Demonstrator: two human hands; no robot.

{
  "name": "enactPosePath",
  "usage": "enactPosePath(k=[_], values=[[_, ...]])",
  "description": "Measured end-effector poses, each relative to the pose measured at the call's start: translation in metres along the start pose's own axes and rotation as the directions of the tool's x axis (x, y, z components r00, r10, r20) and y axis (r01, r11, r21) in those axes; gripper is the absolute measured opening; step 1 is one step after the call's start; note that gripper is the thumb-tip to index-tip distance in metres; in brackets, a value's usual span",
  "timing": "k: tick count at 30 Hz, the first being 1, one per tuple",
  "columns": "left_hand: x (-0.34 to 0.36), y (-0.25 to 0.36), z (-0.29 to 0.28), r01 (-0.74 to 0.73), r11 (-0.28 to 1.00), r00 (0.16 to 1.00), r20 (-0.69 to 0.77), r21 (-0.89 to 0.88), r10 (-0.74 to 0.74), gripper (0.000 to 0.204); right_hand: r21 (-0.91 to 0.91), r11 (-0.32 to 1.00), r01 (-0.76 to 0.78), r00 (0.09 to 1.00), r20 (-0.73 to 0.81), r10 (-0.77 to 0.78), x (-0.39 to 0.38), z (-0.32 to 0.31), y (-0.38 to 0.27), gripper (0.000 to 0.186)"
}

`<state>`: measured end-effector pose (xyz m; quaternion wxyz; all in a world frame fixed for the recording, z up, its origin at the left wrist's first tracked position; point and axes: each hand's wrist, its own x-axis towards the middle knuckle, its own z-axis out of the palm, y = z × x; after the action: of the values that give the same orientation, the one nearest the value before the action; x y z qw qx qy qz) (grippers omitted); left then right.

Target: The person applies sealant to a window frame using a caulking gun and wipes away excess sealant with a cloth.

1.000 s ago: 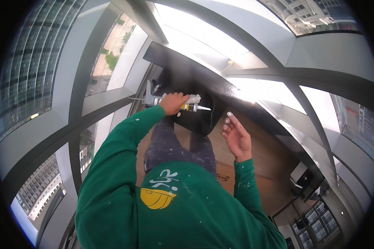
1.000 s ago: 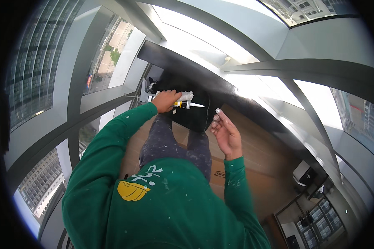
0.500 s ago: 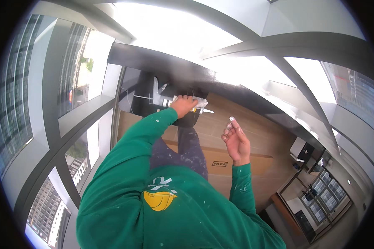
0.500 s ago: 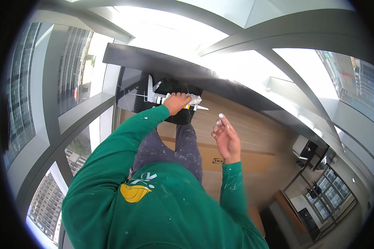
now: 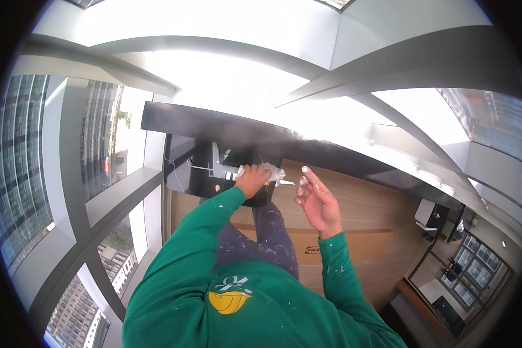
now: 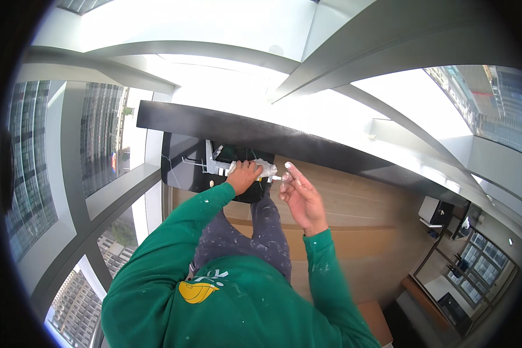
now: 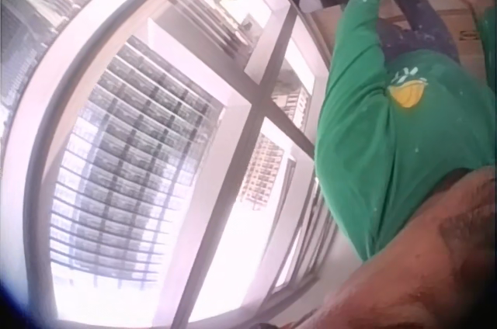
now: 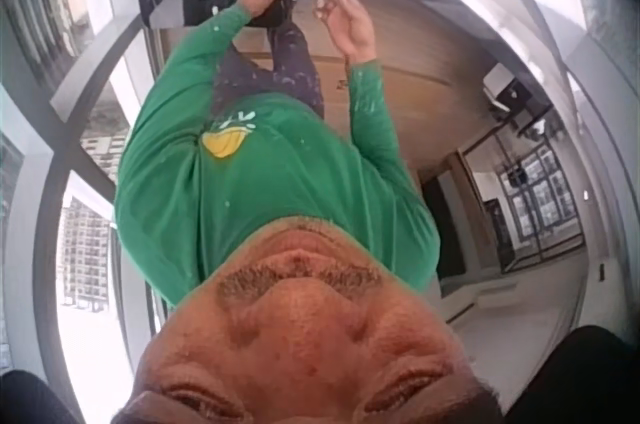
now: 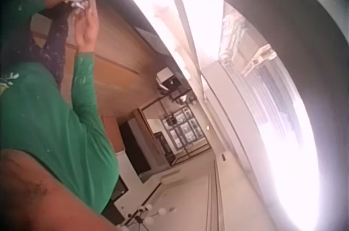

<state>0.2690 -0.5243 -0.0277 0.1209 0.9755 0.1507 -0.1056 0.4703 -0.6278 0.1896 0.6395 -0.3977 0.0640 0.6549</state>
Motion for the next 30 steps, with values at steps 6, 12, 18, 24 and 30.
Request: enactPosePath(k=[6, 12, 18, 24, 30], values=[[-0.011, -0.006, -0.034, 0.067, 0.967, 0.998, 0.024, -0.248, -0.064, 0.078, -0.081, 0.996, -0.028, 1.0, 0.001, 0.028, 0.07, 0.035, -0.004, 0.055], [-0.068, -0.066, -0.107, -0.066, 0.827, 0.933, -0.329, -0.558, -0.148, 0.049, -0.266, 0.962, -0.062, 0.991, -0.129, 0.028, 0.187, 0.067, -0.016, 0.05], [-0.102, -0.303, -0.146, 0.555, 0.649, 0.287, -0.613, -0.52, -0.736, 0.028, -0.569, 0.789, -0.232, 0.951, -0.302, 0.063, 0.345, 0.048, 0.004, 0.05], [-0.051, -0.384, -0.098, 0.728, 0.383, 0.193, -0.367, -0.569, -0.91, 0.047, -0.588, 0.65, -0.482, 0.8, -0.597, 0.053, 0.455, -0.031, 0.029, 0.053], [-0.054, -0.377, -0.107, 0.724, 0.309, 0.144, -0.303, -0.617, -0.942, 0.049, -0.514, 0.577, -0.634, 0.697, -0.704, 0.138, 0.507, -0.088, 0.08, 0.043]])
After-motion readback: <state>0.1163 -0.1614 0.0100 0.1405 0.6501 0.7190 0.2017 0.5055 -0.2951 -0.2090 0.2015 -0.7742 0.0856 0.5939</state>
